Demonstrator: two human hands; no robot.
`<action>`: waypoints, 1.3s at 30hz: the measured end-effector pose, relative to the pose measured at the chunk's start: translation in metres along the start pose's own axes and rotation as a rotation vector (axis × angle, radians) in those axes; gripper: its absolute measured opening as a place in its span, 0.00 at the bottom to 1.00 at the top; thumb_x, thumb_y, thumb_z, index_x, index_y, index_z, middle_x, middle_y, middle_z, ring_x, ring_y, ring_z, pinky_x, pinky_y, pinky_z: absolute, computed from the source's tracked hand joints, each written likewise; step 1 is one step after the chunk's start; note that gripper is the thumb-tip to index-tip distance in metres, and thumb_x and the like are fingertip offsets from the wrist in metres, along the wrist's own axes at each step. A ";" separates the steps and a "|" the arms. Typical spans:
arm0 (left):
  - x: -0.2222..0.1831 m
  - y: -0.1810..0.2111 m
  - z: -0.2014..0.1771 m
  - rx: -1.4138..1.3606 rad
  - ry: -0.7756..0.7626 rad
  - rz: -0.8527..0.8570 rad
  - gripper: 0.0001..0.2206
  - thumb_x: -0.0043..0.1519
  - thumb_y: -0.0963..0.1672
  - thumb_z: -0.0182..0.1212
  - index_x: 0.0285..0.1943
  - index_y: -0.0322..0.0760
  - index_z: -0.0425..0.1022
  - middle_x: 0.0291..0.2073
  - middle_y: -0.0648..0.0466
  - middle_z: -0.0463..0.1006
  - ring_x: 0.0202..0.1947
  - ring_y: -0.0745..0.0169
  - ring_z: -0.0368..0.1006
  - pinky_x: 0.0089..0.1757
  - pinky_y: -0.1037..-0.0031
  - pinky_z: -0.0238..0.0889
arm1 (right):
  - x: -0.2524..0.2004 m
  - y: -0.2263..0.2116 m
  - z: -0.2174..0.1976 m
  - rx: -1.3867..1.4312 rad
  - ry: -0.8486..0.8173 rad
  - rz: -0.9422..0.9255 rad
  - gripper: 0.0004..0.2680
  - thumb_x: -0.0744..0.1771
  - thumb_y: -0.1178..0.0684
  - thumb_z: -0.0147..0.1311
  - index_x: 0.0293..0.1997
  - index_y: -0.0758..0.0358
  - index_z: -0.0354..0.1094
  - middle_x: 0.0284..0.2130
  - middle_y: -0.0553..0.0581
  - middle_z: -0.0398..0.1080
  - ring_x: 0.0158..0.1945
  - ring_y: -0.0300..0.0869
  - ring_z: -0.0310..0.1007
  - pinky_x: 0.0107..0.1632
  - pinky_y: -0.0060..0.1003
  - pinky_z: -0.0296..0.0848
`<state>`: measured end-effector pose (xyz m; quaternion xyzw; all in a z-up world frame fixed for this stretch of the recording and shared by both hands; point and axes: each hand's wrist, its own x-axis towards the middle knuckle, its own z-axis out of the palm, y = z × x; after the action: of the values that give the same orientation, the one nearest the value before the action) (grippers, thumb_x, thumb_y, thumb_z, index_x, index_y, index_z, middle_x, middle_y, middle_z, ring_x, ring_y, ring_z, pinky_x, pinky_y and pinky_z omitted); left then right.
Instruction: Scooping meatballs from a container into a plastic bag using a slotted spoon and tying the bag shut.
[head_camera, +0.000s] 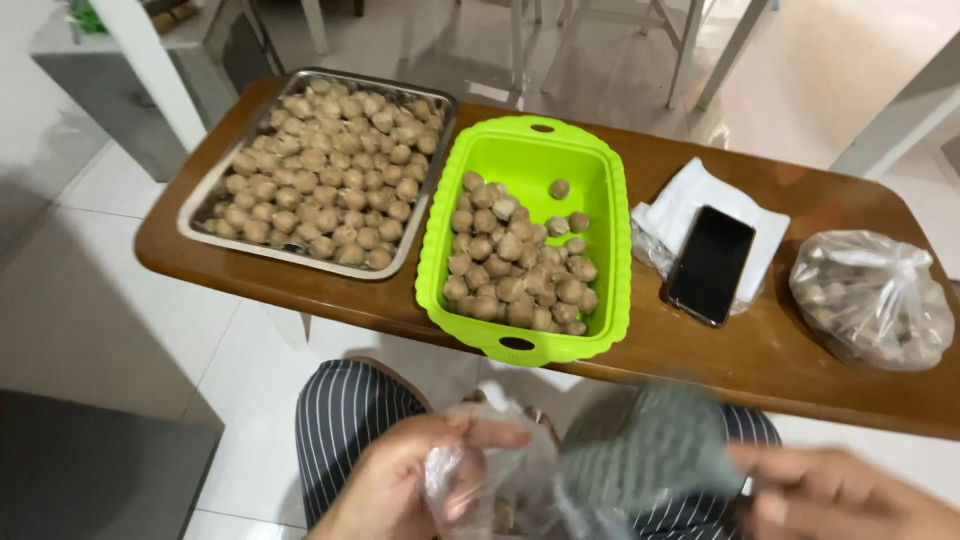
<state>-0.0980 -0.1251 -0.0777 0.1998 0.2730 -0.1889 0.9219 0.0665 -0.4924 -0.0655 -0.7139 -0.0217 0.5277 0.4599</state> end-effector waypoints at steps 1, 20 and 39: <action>-0.010 0.007 0.011 -0.185 -0.072 -0.125 0.25 0.66 0.47 0.52 0.64 0.21 0.78 0.11 0.52 0.59 0.07 0.60 0.56 0.15 0.75 0.52 | -0.005 -0.001 -0.008 0.307 -0.068 -0.220 0.20 0.65 0.63 0.55 0.66 0.73 0.77 0.18 0.70 0.70 0.16 0.45 0.64 0.18 0.37 0.56; 0.001 0.225 0.082 0.272 -0.704 0.564 0.24 0.74 0.45 0.41 0.82 0.46 0.51 0.24 0.45 0.74 0.15 0.66 0.67 0.16 0.82 0.63 | 0.218 -0.224 -0.018 -1.015 0.703 -0.246 0.11 0.72 0.49 0.34 0.55 0.66 0.54 0.37 0.77 0.73 0.39 0.68 0.75 0.41 0.59 0.70; 0.041 0.207 0.039 0.142 -0.445 0.625 0.28 0.71 0.45 0.45 0.82 0.38 0.48 0.26 0.52 0.82 0.29 0.55 0.83 0.37 0.69 0.79 | 0.294 -0.192 -0.087 0.052 -0.009 -0.031 0.13 0.72 0.51 0.46 0.32 0.71 0.66 0.11 0.55 0.54 0.09 0.39 0.48 0.12 0.31 0.48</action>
<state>0.0451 0.0228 -0.0167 0.2909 -0.0214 0.0440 0.9555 0.3512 -0.2851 -0.1484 -0.6988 -0.0210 0.5238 0.4866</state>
